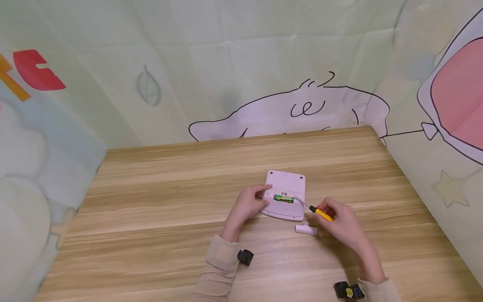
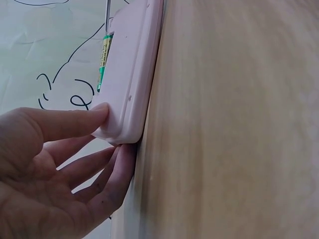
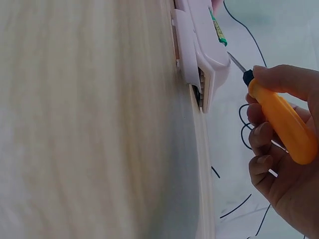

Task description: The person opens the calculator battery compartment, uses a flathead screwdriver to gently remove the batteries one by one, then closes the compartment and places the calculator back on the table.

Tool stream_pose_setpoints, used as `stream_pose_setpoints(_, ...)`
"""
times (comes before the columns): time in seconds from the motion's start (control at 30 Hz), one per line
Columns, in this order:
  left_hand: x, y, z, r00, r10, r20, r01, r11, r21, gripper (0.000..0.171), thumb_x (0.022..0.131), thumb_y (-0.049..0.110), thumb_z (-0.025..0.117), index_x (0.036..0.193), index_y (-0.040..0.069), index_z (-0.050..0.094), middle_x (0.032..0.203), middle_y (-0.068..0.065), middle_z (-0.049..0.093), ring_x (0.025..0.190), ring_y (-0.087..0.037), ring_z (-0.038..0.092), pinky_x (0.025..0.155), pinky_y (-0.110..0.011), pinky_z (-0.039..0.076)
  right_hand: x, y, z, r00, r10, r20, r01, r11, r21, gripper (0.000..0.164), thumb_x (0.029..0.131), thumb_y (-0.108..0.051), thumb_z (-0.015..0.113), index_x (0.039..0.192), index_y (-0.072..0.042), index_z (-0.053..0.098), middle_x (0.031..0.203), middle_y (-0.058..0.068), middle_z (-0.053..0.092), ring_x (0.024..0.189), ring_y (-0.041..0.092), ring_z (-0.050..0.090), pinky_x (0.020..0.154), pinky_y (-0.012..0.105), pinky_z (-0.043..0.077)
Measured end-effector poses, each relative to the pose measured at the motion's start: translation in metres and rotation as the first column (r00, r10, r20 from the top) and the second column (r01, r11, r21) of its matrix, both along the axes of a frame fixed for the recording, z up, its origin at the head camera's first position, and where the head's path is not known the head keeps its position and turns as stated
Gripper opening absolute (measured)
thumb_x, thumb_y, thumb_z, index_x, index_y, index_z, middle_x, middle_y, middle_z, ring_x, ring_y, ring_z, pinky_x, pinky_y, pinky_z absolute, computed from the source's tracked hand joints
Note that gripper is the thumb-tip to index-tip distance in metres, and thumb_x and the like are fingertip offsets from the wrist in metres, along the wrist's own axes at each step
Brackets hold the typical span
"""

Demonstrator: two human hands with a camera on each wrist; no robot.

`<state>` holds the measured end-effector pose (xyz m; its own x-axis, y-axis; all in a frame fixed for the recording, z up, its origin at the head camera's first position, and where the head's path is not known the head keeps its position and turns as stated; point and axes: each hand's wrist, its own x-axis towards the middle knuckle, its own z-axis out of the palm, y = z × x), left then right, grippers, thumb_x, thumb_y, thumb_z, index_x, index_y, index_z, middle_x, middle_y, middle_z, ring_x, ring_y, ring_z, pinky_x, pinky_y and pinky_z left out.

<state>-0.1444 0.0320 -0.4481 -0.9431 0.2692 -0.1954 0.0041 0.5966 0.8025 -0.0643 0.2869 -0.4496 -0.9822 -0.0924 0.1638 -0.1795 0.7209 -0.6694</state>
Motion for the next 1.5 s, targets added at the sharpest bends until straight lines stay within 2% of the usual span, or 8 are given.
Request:
stream_pose_setpoints(0.47,0.0,0.0,0.0,1.0,0.002,-0.003,-0.002,1.0,0.001,0.045,0.082,0.006,0.071,0.125,0.017,0.065,0.105,-0.007,0.065,0.086,-0.014,0.05,0.075,-0.025,0.043,-0.003,-0.001,0.007,0.997,-0.078,0.018,0.076,0.993,0.091,0.015,0.081,-0.014,0.074,0.089,-0.011,0.063,0.07,-0.001,0.056,0.062,0.004,0.044,0.052,0.02,0.036)
stream_pose_setpoints(0.93,0.0,0.0,0.0,1.0,-0.001,0.001,0.001,1.0,0.006,0.047,0.081,0.006,0.071,0.126,0.017,0.065,0.106,-0.007,0.066,0.085,-0.014,0.051,0.075,-0.024,0.044,-0.008,-0.002,0.01,0.986,-0.165,0.023,0.158,0.969,0.189,0.016,0.084,-0.02,0.07,0.092,-0.009,0.063,0.072,0.002,0.056,0.063,0.012,0.043,0.054,0.022,0.032)
stream_pose_setpoints(1.3,0.0,0.0,-0.001,1.0,0.007,0.002,-0.007,1.0,0.007,0.046,0.081,0.005,0.071,0.125,0.017,0.065,0.1,-0.006,0.064,0.083,-0.013,0.05,0.07,-0.022,0.041,-0.012,0.001,0.007,0.98,-0.193,0.043,0.18,0.962,0.203,0.019,0.086,-0.02,0.068,0.095,-0.005,0.063,0.076,0.006,0.058,0.066,0.017,0.046,0.056,0.024,0.034)
stream_pose_setpoints(1.5,0.0,0.0,-0.001,1.0,0.005,-0.004,-0.005,1.0,0.0,0.046,0.081,0.006,0.071,0.125,0.018,0.065,0.108,-0.007,0.067,0.086,-0.014,0.051,0.076,-0.026,0.045,-0.012,0.004,0.008,0.972,-0.217,0.085,0.194,0.956,0.221,0.022,0.086,-0.023,0.067,0.097,-0.003,0.063,0.078,0.008,0.061,0.067,0.018,0.049,0.057,0.027,0.036)
